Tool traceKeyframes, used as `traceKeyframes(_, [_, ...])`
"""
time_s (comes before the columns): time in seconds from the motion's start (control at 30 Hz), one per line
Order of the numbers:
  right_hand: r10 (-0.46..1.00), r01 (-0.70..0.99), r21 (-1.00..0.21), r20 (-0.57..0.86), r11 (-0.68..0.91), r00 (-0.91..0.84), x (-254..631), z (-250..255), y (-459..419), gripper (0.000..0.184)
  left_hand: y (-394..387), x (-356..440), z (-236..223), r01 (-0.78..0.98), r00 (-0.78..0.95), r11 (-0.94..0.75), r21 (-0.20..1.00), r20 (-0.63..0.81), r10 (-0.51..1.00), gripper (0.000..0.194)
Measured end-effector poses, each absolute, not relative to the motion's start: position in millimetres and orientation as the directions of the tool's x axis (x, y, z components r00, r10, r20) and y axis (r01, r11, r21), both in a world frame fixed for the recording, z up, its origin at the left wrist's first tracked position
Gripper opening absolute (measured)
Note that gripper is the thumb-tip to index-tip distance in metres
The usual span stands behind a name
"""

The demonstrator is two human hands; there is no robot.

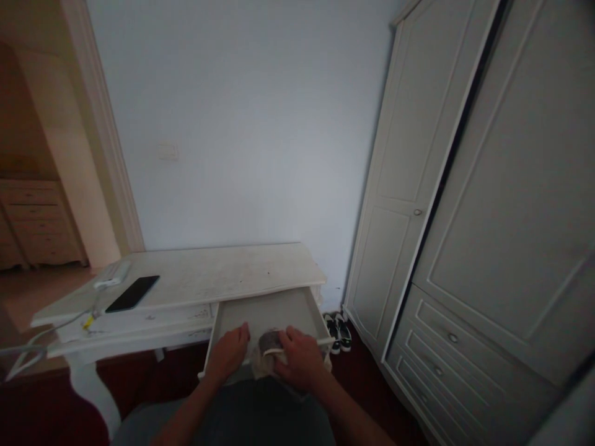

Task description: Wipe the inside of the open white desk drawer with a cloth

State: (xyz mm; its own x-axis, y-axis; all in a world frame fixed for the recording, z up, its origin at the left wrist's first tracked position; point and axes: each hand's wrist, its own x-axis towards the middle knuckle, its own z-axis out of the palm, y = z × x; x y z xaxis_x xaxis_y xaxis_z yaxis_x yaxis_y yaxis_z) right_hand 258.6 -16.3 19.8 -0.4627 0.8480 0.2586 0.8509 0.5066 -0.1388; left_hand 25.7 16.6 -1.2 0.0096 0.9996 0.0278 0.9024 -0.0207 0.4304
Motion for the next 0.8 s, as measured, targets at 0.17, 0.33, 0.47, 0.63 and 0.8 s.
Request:
traceKeyframes(0.17, [0.775, 0.756, -0.226, 0.355, 0.614, -0.523, 180.1, 11.5, -25.2, 0.048, 13.9, 10.2, -3.5, 0.84, -0.006, -0.062, 0.54, 0.122, 0.993, 0.06])
traceKeyframes(0.33, [0.788, 0.718, -0.335, 0.359, 0.61, -0.501, 179.7, -1.1, -17.1, 0.052, -6.1, 19.9, 1.5, 0.681, 0.024, -0.266, 0.682, 0.343, 0.939, 0.06])
traceKeyframes(0.47, [0.808, 0.695, -0.412, 0.31, 0.589, -0.501, 210.4, -1.0, 5.0, 0.044, -27.4, 61.8, 14.3, 0.706, 0.101, -0.365, 0.606, 0.425, 0.9, 0.057])
traceKeyframes(0.63, [0.797, 0.698, -0.422, 0.109, 0.578, -0.594, 268.4, 5.5, 33.6, 0.069, -24.1, 89.8, 24.4, 0.805, 0.375, -0.429, 0.411, 0.209, 0.903, 0.079])
traceKeyframes(0.8, [0.841, 0.802, -0.274, 0.055, 0.531, -0.538, 323.0, -0.2, 39.7, 0.069, -15.4, 79.5, 30.3, 0.878, 0.408, -0.392, 0.275, -0.001, 0.913, 0.077])
